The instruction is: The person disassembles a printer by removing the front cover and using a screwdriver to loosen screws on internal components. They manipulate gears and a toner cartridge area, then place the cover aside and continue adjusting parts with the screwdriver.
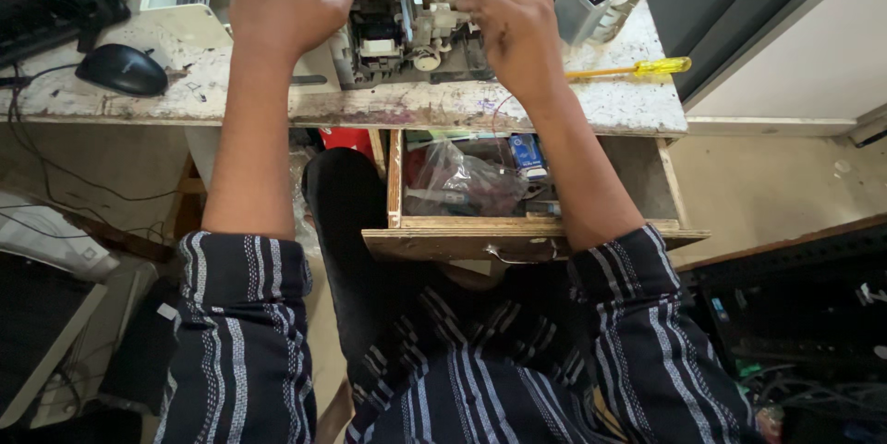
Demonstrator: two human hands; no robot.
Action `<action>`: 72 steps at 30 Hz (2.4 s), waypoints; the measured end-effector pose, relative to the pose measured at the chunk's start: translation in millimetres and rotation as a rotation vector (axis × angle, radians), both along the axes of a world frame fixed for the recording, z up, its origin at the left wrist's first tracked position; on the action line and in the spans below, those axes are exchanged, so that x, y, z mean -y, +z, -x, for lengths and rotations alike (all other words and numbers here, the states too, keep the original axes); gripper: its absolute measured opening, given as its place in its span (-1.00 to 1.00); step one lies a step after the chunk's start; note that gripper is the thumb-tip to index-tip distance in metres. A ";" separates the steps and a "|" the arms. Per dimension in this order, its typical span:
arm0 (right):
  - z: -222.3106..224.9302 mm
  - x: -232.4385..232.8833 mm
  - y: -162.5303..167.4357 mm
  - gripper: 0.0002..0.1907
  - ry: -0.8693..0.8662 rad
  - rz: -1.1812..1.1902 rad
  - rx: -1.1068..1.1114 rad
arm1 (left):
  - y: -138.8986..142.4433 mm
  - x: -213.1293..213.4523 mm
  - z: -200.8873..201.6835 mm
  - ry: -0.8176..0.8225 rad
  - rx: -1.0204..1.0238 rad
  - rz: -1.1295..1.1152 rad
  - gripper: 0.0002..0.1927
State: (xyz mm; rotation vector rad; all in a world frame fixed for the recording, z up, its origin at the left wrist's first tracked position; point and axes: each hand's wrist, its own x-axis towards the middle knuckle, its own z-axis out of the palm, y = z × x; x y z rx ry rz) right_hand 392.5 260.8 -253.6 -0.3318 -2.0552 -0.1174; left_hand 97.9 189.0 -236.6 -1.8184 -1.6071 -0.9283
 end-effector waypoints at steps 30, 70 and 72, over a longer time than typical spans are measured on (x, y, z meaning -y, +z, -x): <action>-5.9 -5.1 -3.7 -0.79 -0.078 0.088 -0.015 | 11.0 10.7 -7.4 -0.001 0.088 0.101 -0.63; 5.7 16.0 -2.4 -0.90 -0.173 0.051 0.042 | 13.5 11.6 -9.2 0.036 0.123 0.135 -0.65; 8.5 14.6 -4.5 -0.91 -0.173 0.073 0.022 | 12.6 11.5 -9.6 0.037 0.125 0.150 -0.65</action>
